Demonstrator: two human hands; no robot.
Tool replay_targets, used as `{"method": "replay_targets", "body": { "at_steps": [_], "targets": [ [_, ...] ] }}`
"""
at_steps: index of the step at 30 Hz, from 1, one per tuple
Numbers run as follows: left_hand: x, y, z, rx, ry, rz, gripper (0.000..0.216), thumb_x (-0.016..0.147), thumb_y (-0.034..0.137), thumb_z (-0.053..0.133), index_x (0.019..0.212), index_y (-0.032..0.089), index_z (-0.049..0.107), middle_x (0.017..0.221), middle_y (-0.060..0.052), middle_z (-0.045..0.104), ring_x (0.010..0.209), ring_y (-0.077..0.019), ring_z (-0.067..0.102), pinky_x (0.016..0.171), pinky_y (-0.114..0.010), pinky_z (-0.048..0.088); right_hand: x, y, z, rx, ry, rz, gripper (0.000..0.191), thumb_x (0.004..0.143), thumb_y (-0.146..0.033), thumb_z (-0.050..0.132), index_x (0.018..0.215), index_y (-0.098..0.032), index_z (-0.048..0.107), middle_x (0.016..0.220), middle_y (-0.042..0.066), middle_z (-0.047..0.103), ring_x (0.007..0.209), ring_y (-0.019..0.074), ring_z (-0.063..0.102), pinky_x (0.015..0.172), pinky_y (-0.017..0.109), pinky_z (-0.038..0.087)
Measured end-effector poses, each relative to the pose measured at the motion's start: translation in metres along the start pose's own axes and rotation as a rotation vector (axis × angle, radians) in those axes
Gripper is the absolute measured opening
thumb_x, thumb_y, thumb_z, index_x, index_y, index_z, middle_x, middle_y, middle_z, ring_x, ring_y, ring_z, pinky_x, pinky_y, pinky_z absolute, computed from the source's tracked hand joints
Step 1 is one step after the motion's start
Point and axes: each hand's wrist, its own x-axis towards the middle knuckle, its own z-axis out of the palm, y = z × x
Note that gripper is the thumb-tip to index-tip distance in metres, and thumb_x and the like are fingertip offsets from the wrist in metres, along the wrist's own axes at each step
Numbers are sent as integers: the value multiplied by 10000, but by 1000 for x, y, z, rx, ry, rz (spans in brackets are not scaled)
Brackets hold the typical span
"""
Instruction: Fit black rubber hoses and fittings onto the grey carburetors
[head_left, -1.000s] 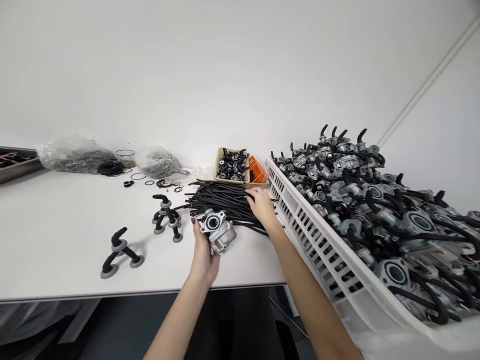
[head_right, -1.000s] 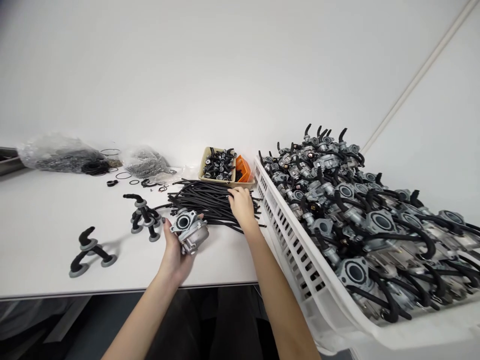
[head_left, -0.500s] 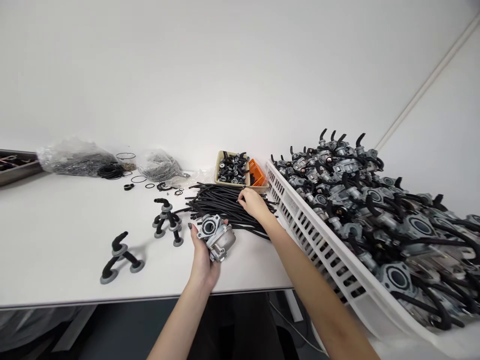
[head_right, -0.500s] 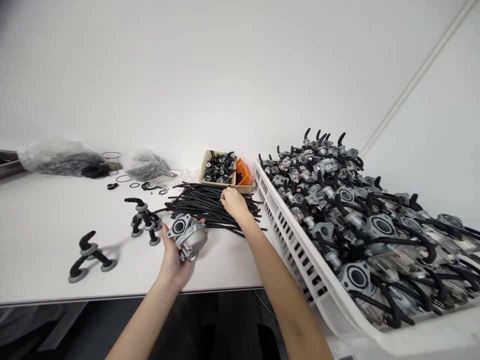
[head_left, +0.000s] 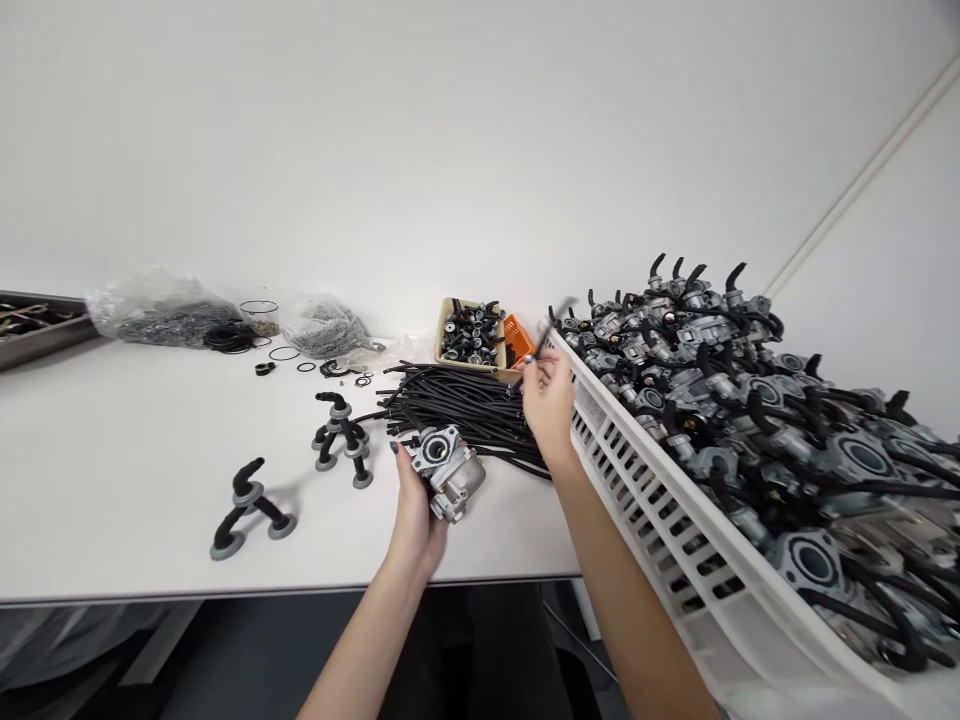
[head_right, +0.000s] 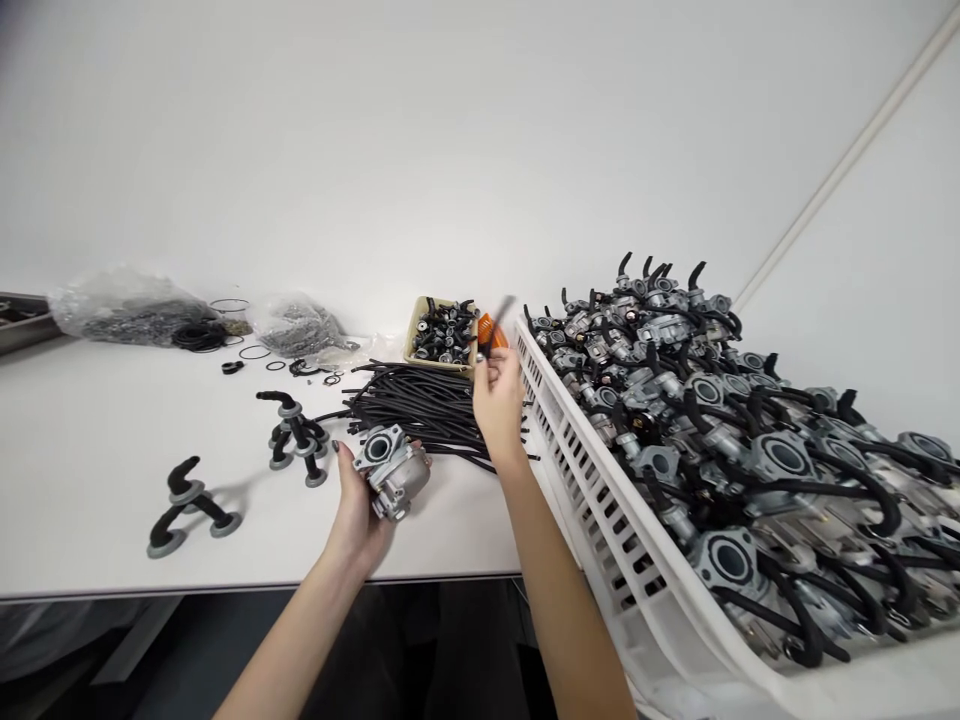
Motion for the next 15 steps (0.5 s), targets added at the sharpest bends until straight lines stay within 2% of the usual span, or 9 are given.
{"method": "replay_targets", "body": {
  "at_steps": [1,3,7,11,15],
  "targets": [
    [1,-1,-1,11,2,5,702,847,741,389,1085,141,665,970,-109,730,858,-215,700,720,-318,581,-8,-8,-7,84,58,18,165,1000,-292,318,1143,-237,378,921,50,647,686,155,626,650,299,504],
    [2,-4,-4,34,5,18,665,823,730,465,1105,157,648,982,-98,723,871,-211,693,724,-315,574,-27,-22,-22,387,185,72,108,992,-306,391,1091,-264,393,806,-5,650,553,123,592,550,260,473],
    [4,-9,-8,94,-6,74,563,750,634,660,1093,188,631,1009,-55,698,848,-171,667,721,-273,554,-73,-35,-44,644,182,177,168,928,-314,567,1069,-264,490,794,-15,680,567,122,612,567,265,494],
    [1,-11,-9,177,25,128,552,705,577,733,1107,223,601,1035,-31,667,840,-148,646,720,-257,538,-114,-32,-57,768,94,263,338,843,-256,693,1134,-290,526,894,6,701,652,152,646,642,318,533],
    [-3,-12,-6,302,60,175,589,654,517,796,1137,253,585,955,-17,666,826,-160,641,738,-278,519,-142,-25,-62,700,115,361,320,862,-256,669,1153,-290,540,905,32,700,667,183,664,652,366,547]
  ]
}}
